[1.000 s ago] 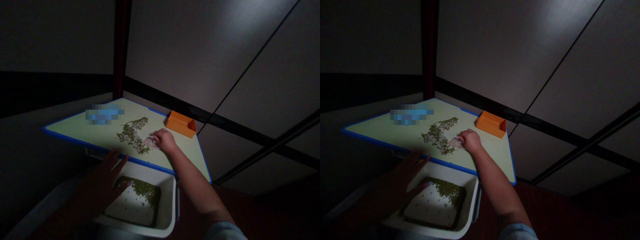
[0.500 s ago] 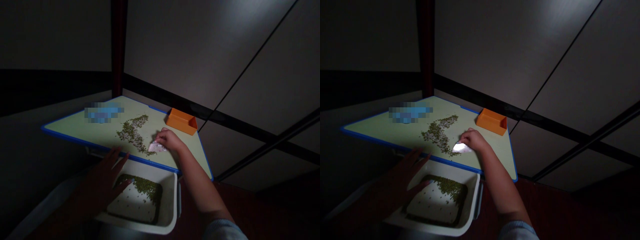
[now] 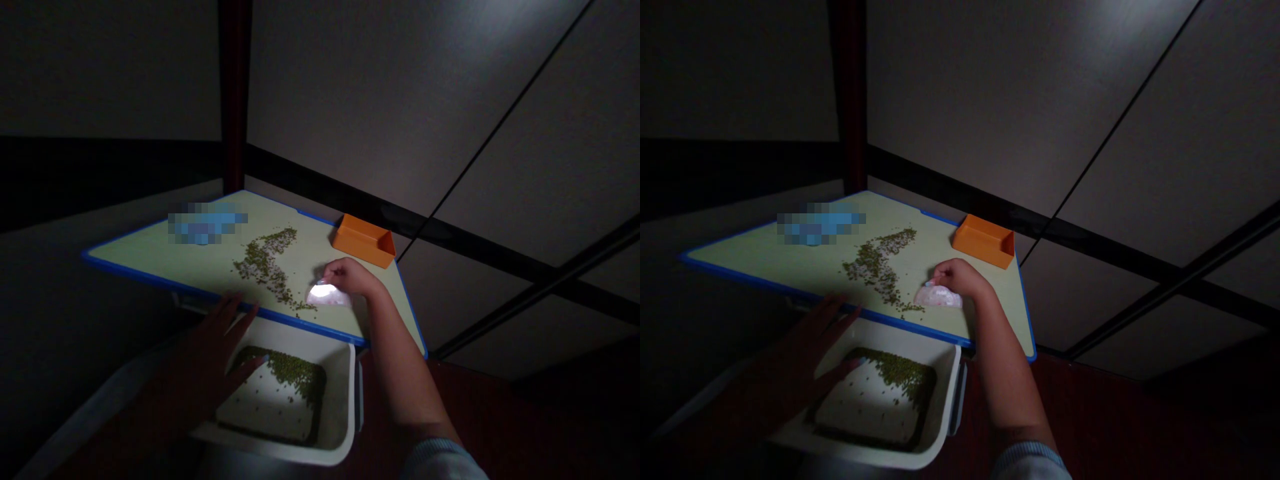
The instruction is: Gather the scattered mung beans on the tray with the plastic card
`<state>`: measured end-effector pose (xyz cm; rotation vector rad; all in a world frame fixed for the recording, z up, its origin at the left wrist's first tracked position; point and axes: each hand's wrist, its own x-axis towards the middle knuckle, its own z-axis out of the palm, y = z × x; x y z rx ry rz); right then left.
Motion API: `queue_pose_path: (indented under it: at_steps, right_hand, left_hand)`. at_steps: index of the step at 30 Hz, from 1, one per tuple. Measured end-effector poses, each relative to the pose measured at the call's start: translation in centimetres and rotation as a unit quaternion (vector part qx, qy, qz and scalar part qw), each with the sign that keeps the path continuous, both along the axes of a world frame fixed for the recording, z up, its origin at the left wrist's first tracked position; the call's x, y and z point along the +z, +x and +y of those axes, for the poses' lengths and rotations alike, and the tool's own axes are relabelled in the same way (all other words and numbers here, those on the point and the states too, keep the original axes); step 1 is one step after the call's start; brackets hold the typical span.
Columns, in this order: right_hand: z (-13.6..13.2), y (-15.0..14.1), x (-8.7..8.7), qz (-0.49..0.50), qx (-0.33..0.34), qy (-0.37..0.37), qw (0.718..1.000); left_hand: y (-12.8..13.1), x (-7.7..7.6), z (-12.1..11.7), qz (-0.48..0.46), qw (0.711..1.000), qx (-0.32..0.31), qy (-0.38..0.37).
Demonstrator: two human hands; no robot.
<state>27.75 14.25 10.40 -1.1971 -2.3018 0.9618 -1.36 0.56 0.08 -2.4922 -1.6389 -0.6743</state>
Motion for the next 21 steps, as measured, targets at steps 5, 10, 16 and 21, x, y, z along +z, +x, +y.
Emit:
queue_pose_path:
  at_steps: [5, 10, 16, 21]
  right_hand:
    - [-0.4, 0.8, 1.1, -0.02, 0.01, -0.068, 0.997]
    - [-0.8, 1.2, 1.9, -0.038, 0.005, -0.1, 0.994]
    - [-1.0, 1.0, 2.1, -0.052, 0.001, -0.121, 0.991]
    - [-1.0, 0.9, 2.0, -0.061, -0.004, -0.125, 0.99]
  left_hand:
    - [-0.1, -0.3, 0.2, 0.002, 1.0, -0.007, 0.0]
    - [-0.1, -0.5, 0.2, 0.001, 1.0, -0.004, 0.015]
    - [-0.1, -0.2, 0.1, -0.007, 1.0, -0.004, 0.014]
    - [0.0, -0.1, 0.1, -0.009, 1.0, -0.009, 0.003]
